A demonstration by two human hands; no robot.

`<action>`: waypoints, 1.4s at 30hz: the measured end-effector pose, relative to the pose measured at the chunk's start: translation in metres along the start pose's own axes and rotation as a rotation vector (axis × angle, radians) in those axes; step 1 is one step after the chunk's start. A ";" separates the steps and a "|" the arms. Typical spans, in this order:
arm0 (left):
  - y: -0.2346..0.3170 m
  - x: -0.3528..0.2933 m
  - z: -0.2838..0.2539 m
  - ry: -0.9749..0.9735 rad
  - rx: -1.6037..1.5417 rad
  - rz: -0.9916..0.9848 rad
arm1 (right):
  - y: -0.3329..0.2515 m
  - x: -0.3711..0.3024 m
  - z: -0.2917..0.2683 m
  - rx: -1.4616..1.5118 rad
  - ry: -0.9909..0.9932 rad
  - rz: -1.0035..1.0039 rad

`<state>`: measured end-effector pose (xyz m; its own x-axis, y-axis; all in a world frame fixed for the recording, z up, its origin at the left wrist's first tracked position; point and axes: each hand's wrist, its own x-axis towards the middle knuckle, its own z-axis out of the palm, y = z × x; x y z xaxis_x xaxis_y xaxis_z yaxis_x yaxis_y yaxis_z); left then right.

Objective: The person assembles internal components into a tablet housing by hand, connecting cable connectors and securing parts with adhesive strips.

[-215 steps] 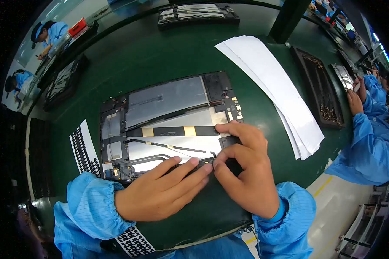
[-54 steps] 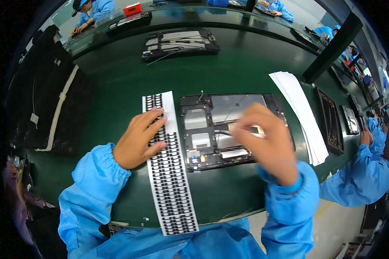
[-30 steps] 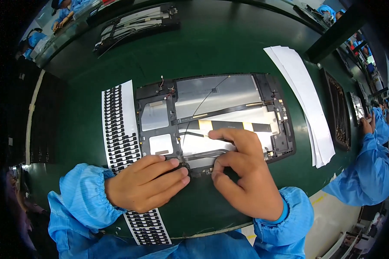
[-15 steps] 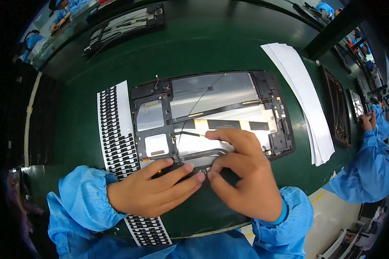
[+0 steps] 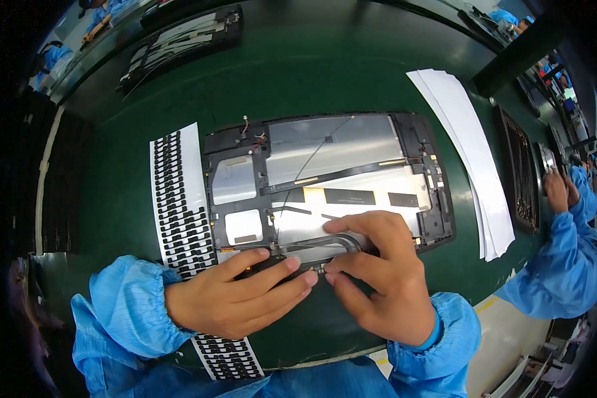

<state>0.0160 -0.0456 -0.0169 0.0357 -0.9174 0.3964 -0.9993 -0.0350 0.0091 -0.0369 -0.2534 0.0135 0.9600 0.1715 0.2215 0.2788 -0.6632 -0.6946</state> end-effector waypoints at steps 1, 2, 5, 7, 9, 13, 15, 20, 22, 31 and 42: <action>0.001 -0.001 0.000 0.010 0.012 -0.001 | -0.002 0.000 0.001 0.004 -0.006 -0.013; 0.002 -0.001 -0.001 0.008 0.025 -0.013 | -0.003 0.000 0.002 -0.032 0.010 -0.046; 0.007 -0.004 -0.005 0.016 -0.076 -0.030 | -0.010 -0.002 0.004 -0.122 0.026 -0.130; 0.003 -0.015 -0.013 0.058 -0.162 -0.094 | -0.016 -0.002 0.001 -0.222 0.034 -0.124; -0.010 -0.031 -0.021 0.208 -0.323 -0.242 | -0.018 -0.004 0.003 -0.080 0.086 0.007; -0.031 -0.063 -0.031 0.153 -0.187 -0.495 | -0.049 0.014 0.020 -0.122 0.120 -0.127; -0.030 -0.081 -0.026 0.079 -0.091 -0.601 | -0.062 0.039 0.053 -0.254 0.155 -0.288; -0.028 -0.085 -0.020 0.106 -0.041 -0.623 | -0.050 0.077 0.108 -0.538 0.184 -0.430; -0.029 -0.084 -0.019 0.113 -0.057 -0.620 | -0.047 0.080 0.116 -0.571 0.166 -0.391; -0.031 -0.083 -0.020 0.090 -0.006 -0.597 | -0.046 0.083 0.131 -0.557 0.250 -0.411; -0.015 -0.066 -0.046 -0.020 -0.011 -0.552 | -0.037 -0.022 0.003 0.139 -0.088 -0.277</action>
<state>0.0281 0.0336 -0.0006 0.5544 -0.7713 0.3127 -0.8322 -0.5090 0.2200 -0.0684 -0.2304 0.0319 0.8443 0.3978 0.3592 0.5248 -0.4778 -0.7044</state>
